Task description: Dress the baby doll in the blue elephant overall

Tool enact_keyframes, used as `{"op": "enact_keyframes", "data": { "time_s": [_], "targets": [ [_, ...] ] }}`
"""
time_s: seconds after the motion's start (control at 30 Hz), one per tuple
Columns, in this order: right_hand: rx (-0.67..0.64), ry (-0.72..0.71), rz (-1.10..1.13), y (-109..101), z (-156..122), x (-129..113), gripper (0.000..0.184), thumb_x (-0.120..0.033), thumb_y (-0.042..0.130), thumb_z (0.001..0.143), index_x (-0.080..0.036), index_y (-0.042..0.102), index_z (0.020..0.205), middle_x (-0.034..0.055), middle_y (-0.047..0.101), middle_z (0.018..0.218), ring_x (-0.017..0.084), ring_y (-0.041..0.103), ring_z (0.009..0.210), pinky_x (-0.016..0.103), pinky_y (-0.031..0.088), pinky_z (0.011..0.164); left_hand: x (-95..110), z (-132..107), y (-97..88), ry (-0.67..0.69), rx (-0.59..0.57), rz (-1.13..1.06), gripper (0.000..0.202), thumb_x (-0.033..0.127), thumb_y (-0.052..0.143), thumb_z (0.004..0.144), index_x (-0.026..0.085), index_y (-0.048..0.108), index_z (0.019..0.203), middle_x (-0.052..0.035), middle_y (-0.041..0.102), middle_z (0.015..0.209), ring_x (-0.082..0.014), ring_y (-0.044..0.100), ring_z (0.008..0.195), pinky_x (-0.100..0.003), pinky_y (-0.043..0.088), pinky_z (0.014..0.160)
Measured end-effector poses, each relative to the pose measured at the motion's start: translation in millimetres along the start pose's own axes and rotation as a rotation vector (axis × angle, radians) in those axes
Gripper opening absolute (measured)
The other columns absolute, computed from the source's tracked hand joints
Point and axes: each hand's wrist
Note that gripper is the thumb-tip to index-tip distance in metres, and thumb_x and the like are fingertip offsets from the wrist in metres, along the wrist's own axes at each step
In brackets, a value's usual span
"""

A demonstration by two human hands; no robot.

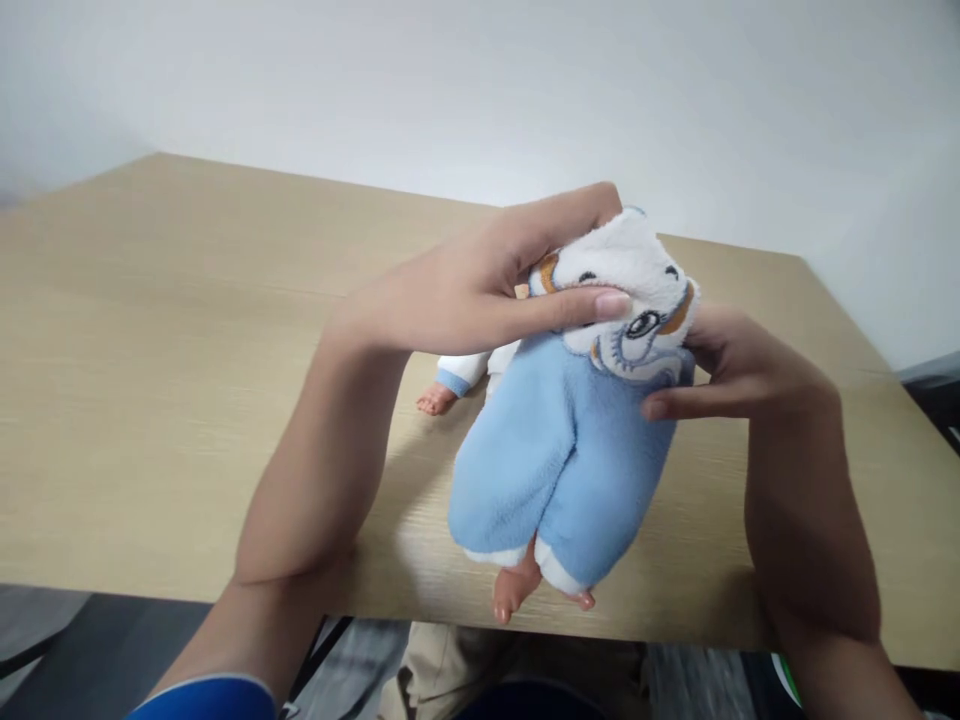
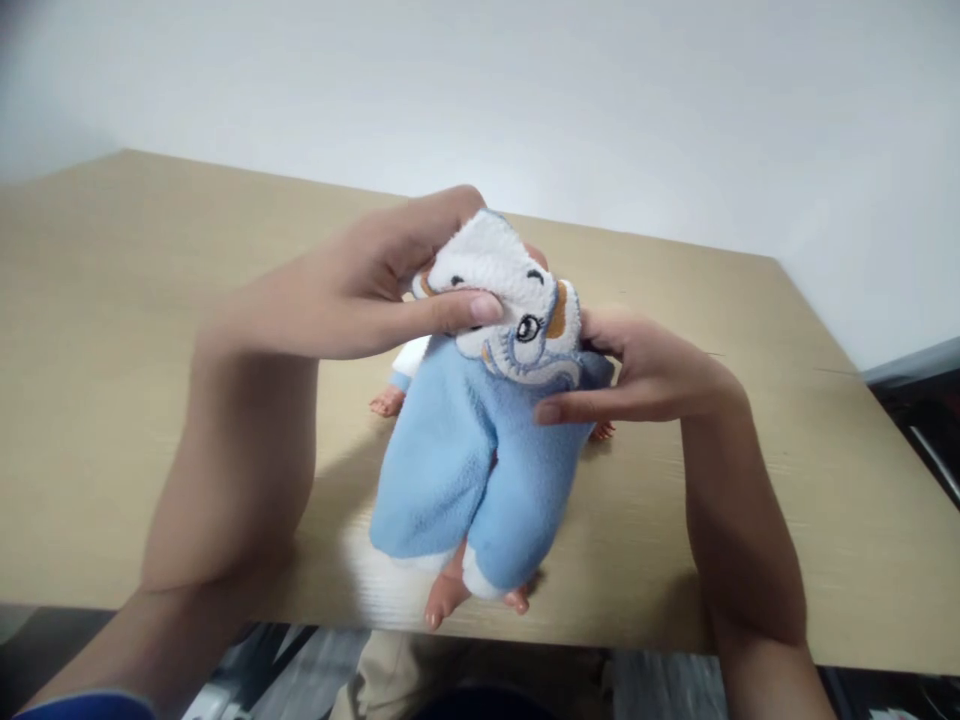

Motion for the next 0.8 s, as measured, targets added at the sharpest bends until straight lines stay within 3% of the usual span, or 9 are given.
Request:
{"op": "enact_keyframes", "data": {
  "time_s": [0.1, 0.17, 0.27, 0.37, 0.5, 0.57, 0.67, 0.73, 0.8],
  "targets": [
    [0.069, -0.084, 0.034, -1, -4, 4, 0.031, -0.034, 0.104, 0.088, -0.03, 0.095, 0.117, 0.0003, 0.09, 0.104, 0.026, 0.087, 0.099, 0.031, 0.07, 0.086, -1, -1, -6.1, -0.025, -0.14, -0.041, 0.032, 0.047, 0.084, 0.104, 0.023, 0.077, 0.125, -0.0034, 0.08, 0.114, -0.02, 0.075, 0.099, -0.028, 0.061, 0.08],
    [0.208, -0.107, 0.103, -2, -10, 7, 0.032, -0.04, 0.107, 0.084, -0.034, 0.096, 0.113, 0.0009, 0.091, 0.104, 0.03, 0.088, 0.101, 0.037, 0.073, 0.091, -4, -2, -9.8, -0.087, -0.247, -0.071, 0.033, 0.05, 0.086, 0.103, 0.022, 0.08, 0.12, -0.0026, 0.084, 0.108, -0.0201, 0.078, 0.095, -0.028, 0.063, 0.076],
    [0.325, -0.083, 0.139, -4, -16, 10, 0.039, -0.05, 0.11, 0.076, -0.035, 0.095, 0.109, 0.0033, 0.091, 0.107, 0.036, 0.087, 0.107, 0.044, 0.074, 0.098, -10, -1, -9.8, -0.121, -0.236, -0.125, 0.035, 0.057, 0.088, 0.099, 0.023, 0.083, 0.105, -0.0004, 0.086, 0.099, -0.0226, 0.083, 0.099, -0.028, 0.067, 0.077],
    [0.146, 0.128, 0.112, -3, -13, 13, 0.046, -0.052, 0.111, 0.072, -0.028, 0.093, 0.107, 0.0037, 0.09, 0.101, 0.034, 0.087, 0.108, 0.043, 0.075, 0.1, -15, 2, -2.5, -0.079, -0.103, -0.196, 0.039, 0.061, 0.087, 0.099, 0.025, 0.083, 0.112, 0.0032, 0.088, 0.114, -0.0262, 0.082, 0.126, -0.031, 0.07, 0.094],
    [-0.202, 0.371, 0.11, 5, 1, 21, 0.042, -0.058, 0.104, 0.079, -0.02, 0.086, 0.087, 0.0009, 0.081, 0.073, 0.026, 0.082, 0.078, 0.037, 0.075, 0.079, -17, 5, 10.3, -0.011, 0.013, -0.252, 0.031, 0.052, 0.086, 0.103, 0.022, 0.079, 0.11, 0.0057, 0.086, 0.13, -0.0231, 0.079, 0.135, -0.027, 0.067, 0.102],
    [-0.231, 0.377, 0.118, 11, 8, 26, 0.041, -0.056, 0.103, 0.08, -0.02, 0.086, 0.089, 0.002, 0.084, 0.079, 0.029, 0.085, 0.09, 0.04, 0.075, 0.091, -16, 6, 15.4, 0.018, 0.031, -0.263, 0.028, 0.047, 0.084, 0.105, 0.021, 0.077, 0.109, 0.0029, 0.084, 0.135, -0.0224, 0.078, 0.136, -0.025, 0.066, 0.104],
    [-0.171, 0.347, 0.101, 17, 15, 31, 0.052, -0.053, 0.105, 0.076, -0.021, 0.09, 0.114, 0.0065, 0.091, 0.113, 0.035, 0.083, 0.127, 0.048, 0.067, 0.119, -14, 7, 20.1, 0.004, 0.057, -0.24, 0.03, 0.051, 0.082, 0.107, 0.022, 0.076, 0.112, 0.0015, 0.083, 0.136, -0.0244, 0.077, 0.138, -0.029, 0.066, 0.108],
    [-0.169, 0.34, 0.072, 20, 18, 31, 0.056, -0.054, 0.106, 0.076, -0.024, 0.09, 0.121, 0.006, 0.091, 0.123, 0.035, 0.081, 0.133, 0.049, 0.064, 0.124, -13, 8, 21.0, -0.016, 0.081, -0.215, 0.036, 0.059, 0.08, 0.106, 0.025, 0.076, 0.115, 0.0029, 0.082, 0.135, -0.0263, 0.076, 0.139, -0.034, 0.066, 0.11],
    [-0.168, 0.328, 0.068, 21, 17, 29, 0.05, -0.054, 0.105, 0.076, -0.027, 0.091, 0.116, 0.0041, 0.091, 0.119, 0.034, 0.083, 0.13, 0.048, 0.065, 0.123, -14, 9, 19.2, -0.024, 0.096, -0.21, 0.042, 0.066, 0.079, 0.105, 0.026, 0.076, 0.118, 0.0023, 0.081, 0.129, -0.0274, 0.077, 0.136, -0.036, 0.066, 0.108]
  ]
}}
Point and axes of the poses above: each hand's wrist, its own z-axis towards the middle knuckle, its own y-axis out of the palm, x = y × z
